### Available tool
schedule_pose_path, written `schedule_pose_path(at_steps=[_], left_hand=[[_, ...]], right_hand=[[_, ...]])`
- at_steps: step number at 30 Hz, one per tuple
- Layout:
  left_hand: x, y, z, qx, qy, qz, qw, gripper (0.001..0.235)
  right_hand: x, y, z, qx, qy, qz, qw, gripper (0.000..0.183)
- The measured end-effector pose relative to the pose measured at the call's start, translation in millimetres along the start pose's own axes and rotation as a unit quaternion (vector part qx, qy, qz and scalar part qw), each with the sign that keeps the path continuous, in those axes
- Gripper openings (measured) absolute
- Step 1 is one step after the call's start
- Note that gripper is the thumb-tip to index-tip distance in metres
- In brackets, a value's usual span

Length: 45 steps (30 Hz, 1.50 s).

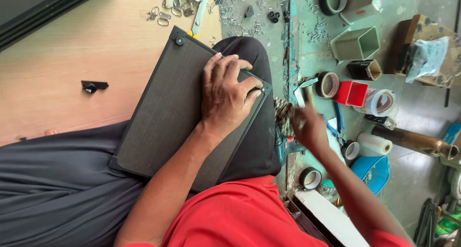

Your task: The person sits on the floor of a frame workshop and assembles framed religious prints. They place a hardboard backing into a black frame, align the corner brackets, and drive screws at the corners using a cordless drill, then set finished frames aside and pick up the next frame.

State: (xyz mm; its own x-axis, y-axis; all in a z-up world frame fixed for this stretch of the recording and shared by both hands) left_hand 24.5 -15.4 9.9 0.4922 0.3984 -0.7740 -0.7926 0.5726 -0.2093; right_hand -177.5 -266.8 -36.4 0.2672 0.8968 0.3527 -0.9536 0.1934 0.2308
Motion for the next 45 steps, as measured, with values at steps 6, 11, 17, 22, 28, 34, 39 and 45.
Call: schedule_pose_path(at_steps=[6,11,17,22,28,34,39,45], left_hand=[[2,0,-3,0.012,-0.006,-0.006,1.0,0.021],[-1,0,-1,0.007,-0.007,-0.017,1.0,0.022],[-1,2,-3,-0.003,0.013,-0.001,1.0,0.017],[1,5,-5,-0.018,0.014,-0.008,1.0,0.014],[0,4,-4,-0.01,0.021,-0.008,1.0,0.016],[-5,3,-4,0.001,0.025,-0.006,1.0,0.023],[-9,1,-1,0.002,0.008,0.004,1.0,0.025],[-5,3,-7,0.001,0.009,-0.003,1.0,0.023]], right_hand=[[11,77,-33,0.211,0.272,0.03,0.939,0.087],[36,65,-22,0.24,0.303,0.001,0.922,0.095],[13,71,-34,0.304,0.305,-0.013,0.902,0.107],[-15,78,-44,0.279,0.291,-0.006,0.915,0.108],[24,62,20,0.265,0.186,-0.064,0.944,0.089],[-7,72,74,0.093,-0.272,-0.113,0.951,0.046],[53,31,144,0.115,-0.35,-0.03,0.929,0.031],[91,-10,169,0.145,-0.175,-0.049,0.973,0.028]])
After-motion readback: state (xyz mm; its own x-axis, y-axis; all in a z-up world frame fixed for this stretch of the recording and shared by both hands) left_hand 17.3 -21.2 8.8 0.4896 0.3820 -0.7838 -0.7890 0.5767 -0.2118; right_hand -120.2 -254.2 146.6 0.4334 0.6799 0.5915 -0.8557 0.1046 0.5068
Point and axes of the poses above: each hand's wrist, its own y-axis away from the middle knuckle, its own z-axis out of the back of the hand, x = y × z, the point moved 3 cm from there along -y, towards the middle knuckle, and after that the axes turned 3 degrees about x, right-handed, at the moved point
